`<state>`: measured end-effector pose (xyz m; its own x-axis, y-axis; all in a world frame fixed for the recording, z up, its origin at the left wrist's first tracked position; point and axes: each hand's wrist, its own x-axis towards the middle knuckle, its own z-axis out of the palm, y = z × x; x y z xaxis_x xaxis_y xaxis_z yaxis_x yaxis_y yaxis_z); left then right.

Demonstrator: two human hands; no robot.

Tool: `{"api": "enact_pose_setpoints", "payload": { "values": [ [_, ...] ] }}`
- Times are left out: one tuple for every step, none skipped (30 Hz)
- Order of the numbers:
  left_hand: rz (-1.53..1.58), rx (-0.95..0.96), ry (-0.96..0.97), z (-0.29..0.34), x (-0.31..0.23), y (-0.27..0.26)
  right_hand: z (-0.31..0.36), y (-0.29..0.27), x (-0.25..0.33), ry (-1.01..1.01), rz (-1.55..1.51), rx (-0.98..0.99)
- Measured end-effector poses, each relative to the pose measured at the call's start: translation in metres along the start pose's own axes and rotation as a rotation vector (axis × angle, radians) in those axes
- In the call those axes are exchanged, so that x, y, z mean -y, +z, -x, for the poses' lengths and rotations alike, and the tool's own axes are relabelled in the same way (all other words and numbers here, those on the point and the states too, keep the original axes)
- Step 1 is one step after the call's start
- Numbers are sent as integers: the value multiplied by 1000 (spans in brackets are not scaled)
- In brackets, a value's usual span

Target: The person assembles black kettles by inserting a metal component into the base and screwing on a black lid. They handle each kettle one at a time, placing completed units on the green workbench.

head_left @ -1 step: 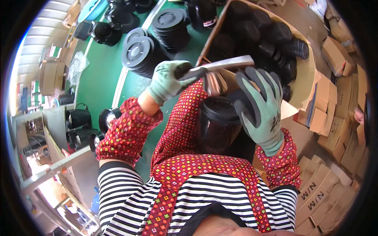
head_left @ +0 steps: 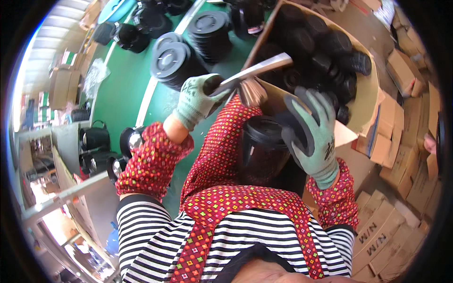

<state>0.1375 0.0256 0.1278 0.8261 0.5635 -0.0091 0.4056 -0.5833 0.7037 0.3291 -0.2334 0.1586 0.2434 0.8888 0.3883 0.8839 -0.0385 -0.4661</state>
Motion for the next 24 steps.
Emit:
{"api": "enact_pose_setpoints", "payload": {
  "values": [
    [-32, -82, -121, 19, 7, -5, 12, 14, -6, -15, -101, 39],
    [-12, -195, -132, 40, 11, -4, 20, 27, -4, 32, -245, 77],
    [-24, -227, -195, 56, 13, 1, 26, 34, -4, 53, -316, 59],
    [-45, -267, -254, 72, 28, 11, 32, 45, -6, 71, -389, 43],
    [-60, -298, -306, 84, 47, 24, 37, 54, -7, 98, -455, 27],
    [-151, -310, -316, 97, 67, 34, 41, 64, -9, 91, -458, -40],
    [-240, -320, -325, 106, 87, 45, 43, 74, -11, 86, -459, -109],
    [-229, -320, -411, 110, 102, 57, 42, 81, -5, 144, -527, -174],
    [-227, -340, -435, 115, 115, 63, 41, 84, -3, 152, -548, -182],
    [-258, -346, -405, 120, 141, 74, 38, 84, -2, 163, -564, -191],
    [-290, -351, -371, 124, 159, 79, 37, 84, -2, 175, -579, -204],
    [-283, -357, -398, 128, 159, 77, 36, 86, -9, 153, -642, -239],
    [-297, -292, -501, 137, 172, 77, 29, 85, -10, 155, -663, -284],
    [-373, -365, -505, 138, 155, 73, 22, 76, -12, 239, -685, -312],
    [-449, -438, -512, 143, 135, 71, 13, 66, -12, 324, -707, -337],
    [-362, -367, -419, 148, 129, 62, 5, 59, -8, 479, -922, -439],
    [-109, -190, -310, 142, 82, 26, 2, 54, -6, 649, -1129, -544],
    [57, -129, 40, 148, 78, 17, -5, 58, -9, 581, -1200, -452],
    [396, 4, 6, 156, 42, 0, -9, 64, -15, 523, -1268, -369],
    [529, 11, 172, 164, 25, -12, -18, 68, -8, 565, -1579, -227],
    [377, 26, 249, 166, -2, -36, -26, 73, -1, 607, -1880, -73],
    [505, -21, 199, 173, -8, -44, -40, 87, 15, 620, -1886, 38],
    [645, -58, 164, 177, -12, -49, -54, 95, 32, 637, -1916, 129],
    [643, -70, 171, 177, -8, -52, -64, 103, 48, 513, -1752, 245]
  ]
}}
